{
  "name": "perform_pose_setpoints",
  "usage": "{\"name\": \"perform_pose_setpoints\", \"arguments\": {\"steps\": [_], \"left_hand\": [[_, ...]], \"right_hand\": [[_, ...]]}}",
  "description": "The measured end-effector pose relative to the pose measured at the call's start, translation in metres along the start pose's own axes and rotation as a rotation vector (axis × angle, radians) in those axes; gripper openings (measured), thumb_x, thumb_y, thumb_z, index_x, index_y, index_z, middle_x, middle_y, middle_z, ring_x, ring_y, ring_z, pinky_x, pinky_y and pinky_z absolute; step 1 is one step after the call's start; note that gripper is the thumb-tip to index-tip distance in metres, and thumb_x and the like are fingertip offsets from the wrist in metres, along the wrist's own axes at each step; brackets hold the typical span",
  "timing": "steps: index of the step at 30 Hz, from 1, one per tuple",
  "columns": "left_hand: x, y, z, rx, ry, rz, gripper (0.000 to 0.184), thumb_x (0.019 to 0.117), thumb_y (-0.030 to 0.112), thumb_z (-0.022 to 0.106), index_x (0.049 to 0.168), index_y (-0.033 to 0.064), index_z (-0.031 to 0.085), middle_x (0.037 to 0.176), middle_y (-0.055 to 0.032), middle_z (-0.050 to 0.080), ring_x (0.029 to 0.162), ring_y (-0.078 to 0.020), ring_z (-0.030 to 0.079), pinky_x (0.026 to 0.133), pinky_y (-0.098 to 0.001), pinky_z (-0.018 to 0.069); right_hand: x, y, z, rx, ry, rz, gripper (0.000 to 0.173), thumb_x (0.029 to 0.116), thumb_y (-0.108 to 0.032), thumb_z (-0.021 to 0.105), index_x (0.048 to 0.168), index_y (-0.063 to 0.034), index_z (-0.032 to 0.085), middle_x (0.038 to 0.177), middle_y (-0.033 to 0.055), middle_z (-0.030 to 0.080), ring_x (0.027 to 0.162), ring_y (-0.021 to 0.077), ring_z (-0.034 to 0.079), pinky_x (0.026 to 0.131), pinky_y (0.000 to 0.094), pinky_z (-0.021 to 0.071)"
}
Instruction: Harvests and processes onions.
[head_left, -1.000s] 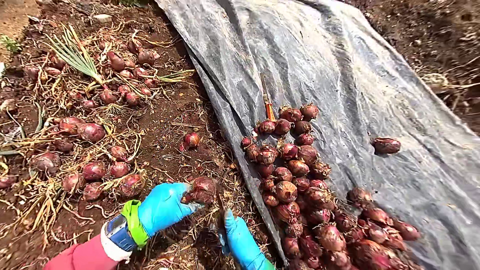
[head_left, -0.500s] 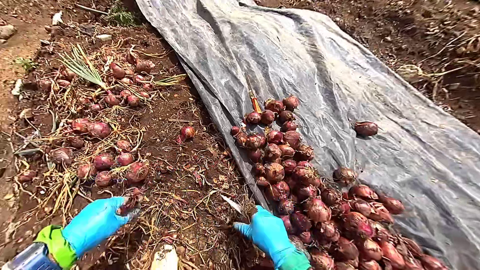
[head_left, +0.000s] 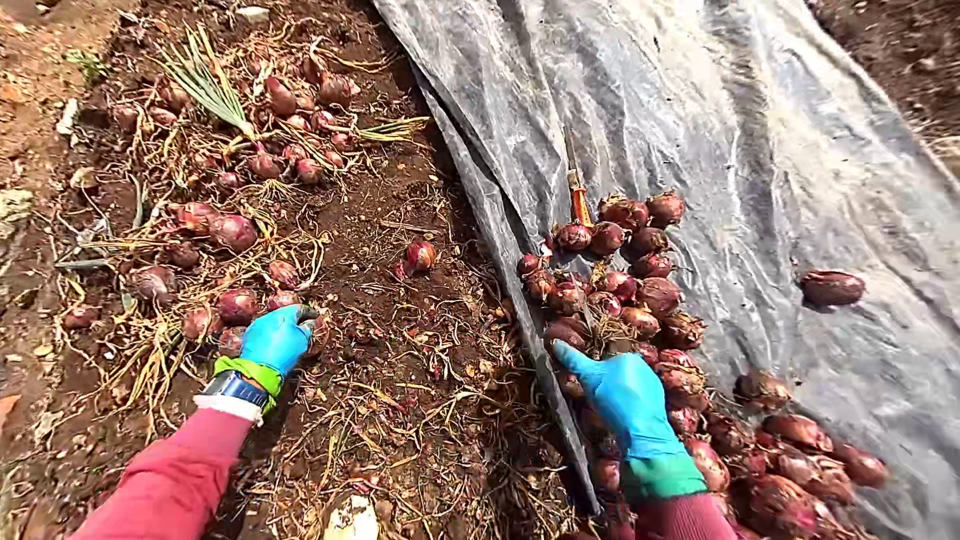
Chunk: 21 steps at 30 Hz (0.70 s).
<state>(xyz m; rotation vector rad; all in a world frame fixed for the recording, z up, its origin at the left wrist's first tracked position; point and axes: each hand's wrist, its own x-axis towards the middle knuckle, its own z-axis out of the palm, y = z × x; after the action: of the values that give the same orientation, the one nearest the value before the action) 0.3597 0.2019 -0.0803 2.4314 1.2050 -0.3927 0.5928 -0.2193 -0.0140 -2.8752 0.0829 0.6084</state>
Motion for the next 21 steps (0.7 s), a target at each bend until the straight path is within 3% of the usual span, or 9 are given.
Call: {"name": "perform_pose_setpoints", "arguments": {"steps": [2,5,8,11,13,15,17,19,21], "left_hand": [[0.008,-0.002,0.006,-0.065,-0.060,-0.026,0.029,0.0926,0.039,0.076,0.118,0.0236,0.076,0.113,-0.0104,0.076,0.111,-0.0356,0.070,0.097,-0.0688,0.0509],[-0.021,-0.012,0.039,-0.058,-0.236,0.001,0.064,0.0717,0.051,0.089,0.128,0.0252,0.072,0.119,-0.0074,0.074,0.114,-0.0289,0.069,0.101,-0.0601,0.0529],[-0.082,-0.018,0.099,-0.039,-0.167,0.001,0.098,0.0711,0.041,0.090,0.154,0.0130,0.047,0.140,-0.0213,0.061,0.126,-0.0394,0.063,0.105,-0.0617,0.0514],[-0.106,-0.032,0.130,-0.197,0.001,-0.092,0.099,0.0717,0.036,0.092,0.153,0.0059,0.045,0.140,-0.0239,0.060,0.126,-0.0393,0.062,0.108,-0.0585,0.0506],[-0.102,-0.026,0.115,-0.261,-0.012,-0.131,0.102,0.0670,0.040,0.093,0.152,0.0092,0.046,0.134,-0.0189,0.065,0.123,-0.0346,0.065,0.106,-0.0573,0.0519],[-0.106,-0.013,0.084,-0.282,-0.068,-0.102,0.102,0.0609,0.045,0.094,0.149,0.0163,0.051,0.126,-0.0138,0.070,0.116,-0.0308,0.068,0.100,-0.0578,0.0550],[-0.116,0.010,0.050,-0.281,-0.127,0.022,0.102,0.0548,0.054,0.094,0.146,0.0279,0.055,0.118,-0.0057,0.074,0.108,-0.0217,0.072,0.094,-0.0530,0.0591],[-0.130,0.039,0.025,-0.272,-0.211,0.183,0.102,0.0541,0.060,0.091,0.146,0.0349,0.055,0.115,0.0016,0.075,0.105,-0.0134,0.072,0.092,-0.0468,0.0606],[-0.138,0.063,0.011,-0.246,-0.305,0.375,0.095,0.0622,0.058,0.090,0.147,0.0339,0.054,0.122,0.0053,0.073,0.112,-0.0095,0.069,0.099,-0.0426,0.0582]], "right_hand": [[0.025,-0.003,-0.017,0.255,0.197,0.093,0.083,0.0756,-0.083,0.067,0.080,-0.0001,0.066,0.081,0.0210,0.067,0.081,0.0403,0.067,0.072,0.0653,0.0510],[0.020,0.001,-0.008,0.667,0.276,0.132,0.070,0.0853,-0.071,0.068,0.099,-0.0017,0.066,0.075,0.0118,0.069,0.064,0.0280,0.068,0.060,0.0530,0.0575],[-0.022,0.004,0.040,0.854,0.036,0.096,0.050,0.0993,-0.052,0.062,0.106,-0.0034,0.070,0.076,0.0104,0.074,0.059,0.0247,0.070,0.054,0.0431,0.0599],[-0.084,0.023,0.108,1.026,-0.298,0.082,0.044,0.1081,-0.040,0.051,0.107,-0.0007,0.071,0.087,0.0130,0.076,0.064,0.0260,0.072,0.058,0.0404,0.0626],[-0.128,0.033,0.149,1.163,-0.486,0.126,0.058,0.1110,-0.045,0.038,0.098,0.0027,0.067,0.077,0.0159,0.071,0.061,0.0270,0.069,0.059,0.0423,0.0620],[-0.162,0.036,0.175,1.214,-0.672,0.190,0.073,0.1095,-0.056,0.022,0.090,0.0019,0.062,0.065,0.0141,0.064,0.055,0.0256,0.065,0.054,0.0424,0.0602],[-0.173,0.026,0.183,1.177,-0.815,0.138,0.075,0.1072,-0.061,0.017,0.091,-0.0018,0.060,0.061,0.0100,0.060,0.051,0.0224,0.062,0.050,0.0401,0.0578],[-0.170,0.009,0.176,1.114,-0.895,-0.038,0.073,0.1036,-0.068,0.028,0.089,-0.0045,0.061,0.061,0.0069,0.058,0.049,0.0200,0.060,0.048,0.0380,0.0569],[-0.157,-0.015,0.157,1.108,-0.890,-0.254,0.069,0.0934,-0.074,0.050,0.079,-0.0081,0.061,0.059,0.0043,0.058,0.047,0.0181,0.059,0.046,0.0363,0.0556]]}}
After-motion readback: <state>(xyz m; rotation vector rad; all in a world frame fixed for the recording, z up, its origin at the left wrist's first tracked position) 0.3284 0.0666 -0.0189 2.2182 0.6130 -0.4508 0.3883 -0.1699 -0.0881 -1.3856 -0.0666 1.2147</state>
